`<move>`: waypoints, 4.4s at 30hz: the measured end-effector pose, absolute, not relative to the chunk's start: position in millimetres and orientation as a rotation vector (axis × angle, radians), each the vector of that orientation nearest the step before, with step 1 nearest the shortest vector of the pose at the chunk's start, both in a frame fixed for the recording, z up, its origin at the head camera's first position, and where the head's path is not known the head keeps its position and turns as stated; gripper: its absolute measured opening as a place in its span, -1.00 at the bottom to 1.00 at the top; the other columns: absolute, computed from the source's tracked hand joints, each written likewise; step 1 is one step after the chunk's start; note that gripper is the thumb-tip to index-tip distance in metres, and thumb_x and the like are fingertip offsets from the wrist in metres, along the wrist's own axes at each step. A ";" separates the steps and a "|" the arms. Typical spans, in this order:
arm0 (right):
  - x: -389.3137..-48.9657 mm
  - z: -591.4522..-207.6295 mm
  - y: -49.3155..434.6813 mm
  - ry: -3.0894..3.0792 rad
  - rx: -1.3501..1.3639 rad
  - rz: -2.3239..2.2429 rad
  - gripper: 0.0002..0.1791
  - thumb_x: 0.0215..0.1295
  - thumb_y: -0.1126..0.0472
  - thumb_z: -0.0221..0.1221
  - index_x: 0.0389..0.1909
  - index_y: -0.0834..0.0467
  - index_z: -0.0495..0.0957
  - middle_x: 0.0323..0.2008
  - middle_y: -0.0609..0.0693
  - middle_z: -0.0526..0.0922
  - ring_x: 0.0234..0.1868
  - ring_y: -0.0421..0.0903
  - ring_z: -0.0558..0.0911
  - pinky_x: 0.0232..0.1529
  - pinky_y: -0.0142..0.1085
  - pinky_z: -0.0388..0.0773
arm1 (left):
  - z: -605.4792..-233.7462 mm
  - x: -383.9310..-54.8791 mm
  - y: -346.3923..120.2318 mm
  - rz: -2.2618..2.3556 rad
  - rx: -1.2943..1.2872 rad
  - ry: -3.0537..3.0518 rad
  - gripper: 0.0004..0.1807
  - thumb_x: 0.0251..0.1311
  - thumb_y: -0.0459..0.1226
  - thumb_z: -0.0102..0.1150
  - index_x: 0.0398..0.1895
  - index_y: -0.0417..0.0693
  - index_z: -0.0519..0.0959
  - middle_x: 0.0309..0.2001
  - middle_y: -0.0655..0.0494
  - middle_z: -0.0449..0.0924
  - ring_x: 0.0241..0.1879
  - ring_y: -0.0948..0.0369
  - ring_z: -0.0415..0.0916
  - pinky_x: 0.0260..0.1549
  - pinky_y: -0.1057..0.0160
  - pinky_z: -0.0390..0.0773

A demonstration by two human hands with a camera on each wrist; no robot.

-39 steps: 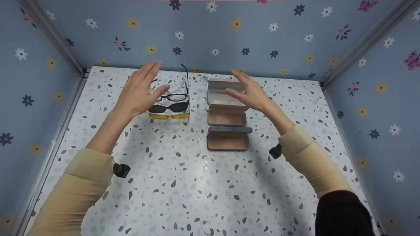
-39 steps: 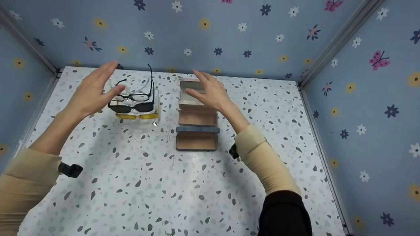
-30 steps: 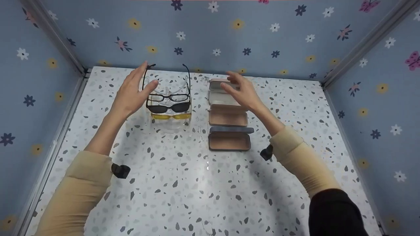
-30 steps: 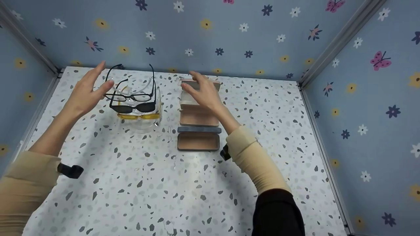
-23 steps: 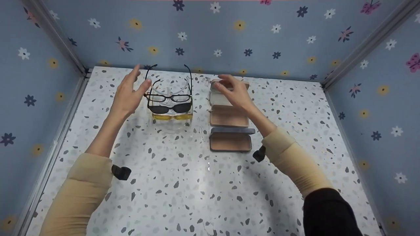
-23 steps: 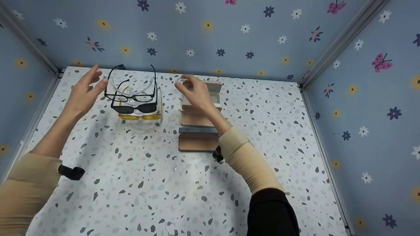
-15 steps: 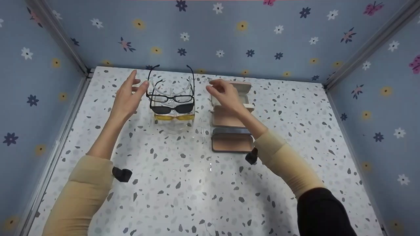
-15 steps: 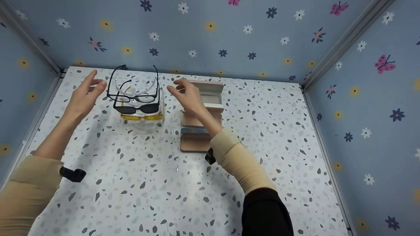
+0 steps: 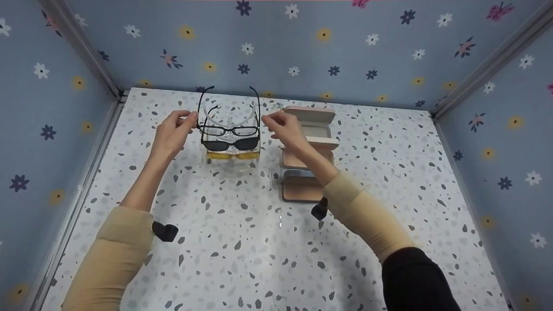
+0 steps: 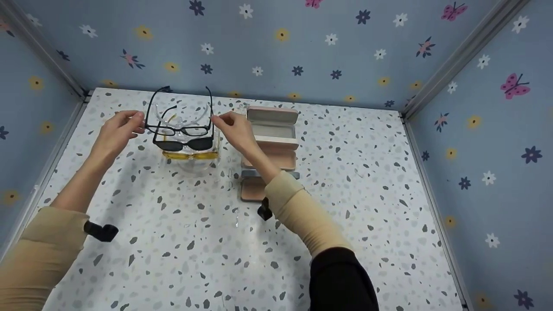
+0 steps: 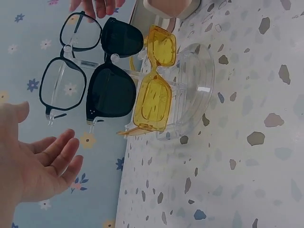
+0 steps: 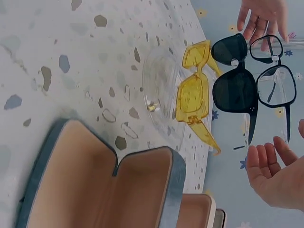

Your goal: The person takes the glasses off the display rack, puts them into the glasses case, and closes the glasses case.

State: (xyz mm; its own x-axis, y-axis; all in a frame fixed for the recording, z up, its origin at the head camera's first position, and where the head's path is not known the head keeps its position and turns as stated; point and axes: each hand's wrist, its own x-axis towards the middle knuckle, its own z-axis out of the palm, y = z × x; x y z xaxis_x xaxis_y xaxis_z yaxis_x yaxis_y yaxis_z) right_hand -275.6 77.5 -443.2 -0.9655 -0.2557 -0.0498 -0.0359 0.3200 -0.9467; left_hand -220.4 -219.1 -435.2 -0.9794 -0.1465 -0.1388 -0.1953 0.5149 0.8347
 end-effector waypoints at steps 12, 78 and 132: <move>-273.7 -443.5 66.7 2.342 -0.212 -1.740 -0.65 0.48 0.02 0.21 0.00 0.23 0.69 -0.07 0.15 0.68 0.00 0.18 0.64 -0.15 -0.31 0.70 | -440.0 -222.9 -214.1 1.668 -0.358 2.553 -0.35 0.47 0.22 -0.02 0.24 -0.12 0.57 -0.18 0.25 0.64 -0.04 0.22 0.59 0.06 0.23 0.57; -162.3 -477.3 199.9 2.132 -0.198 -2.250 -0.72 0.51 0.22 0.17 0.05 0.35 0.58 -0.08 0.24 0.70 -0.01 0.03 0.74 0.12 -0.07 0.72 | -483.7 -142.3 -51.5 2.222 -0.147 2.753 -0.85 0.41 -0.26 0.25 -0.20 -0.14 0.75 -0.27 -0.01 0.75 -0.27 0.36 0.62 -0.09 0.48 0.59; -137.7 -507.0 235.6 2.223 -0.032 -2.280 -0.69 0.49 0.27 0.20 0.06 0.45 0.56 -0.09 0.26 0.68 -0.06 0.07 0.76 0.03 -0.01 0.74 | -530.6 -121.7 -5.4 2.472 0.080 2.437 -0.51 0.42 -0.30 0.23 0.39 -0.06 0.51 -0.01 -0.10 0.69 0.01 0.32 0.65 0.07 0.33 0.69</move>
State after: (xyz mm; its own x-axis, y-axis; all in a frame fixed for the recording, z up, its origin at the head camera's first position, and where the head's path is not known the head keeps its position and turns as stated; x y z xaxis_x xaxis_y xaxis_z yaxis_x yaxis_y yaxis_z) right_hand -137.7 235.6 -507.0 -0.9989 0.0170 0.0443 -0.0447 -0.0252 -0.9987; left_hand -121.7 -5.4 -530.6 -0.9448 -0.1996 0.2599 0.2626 0.0130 0.9648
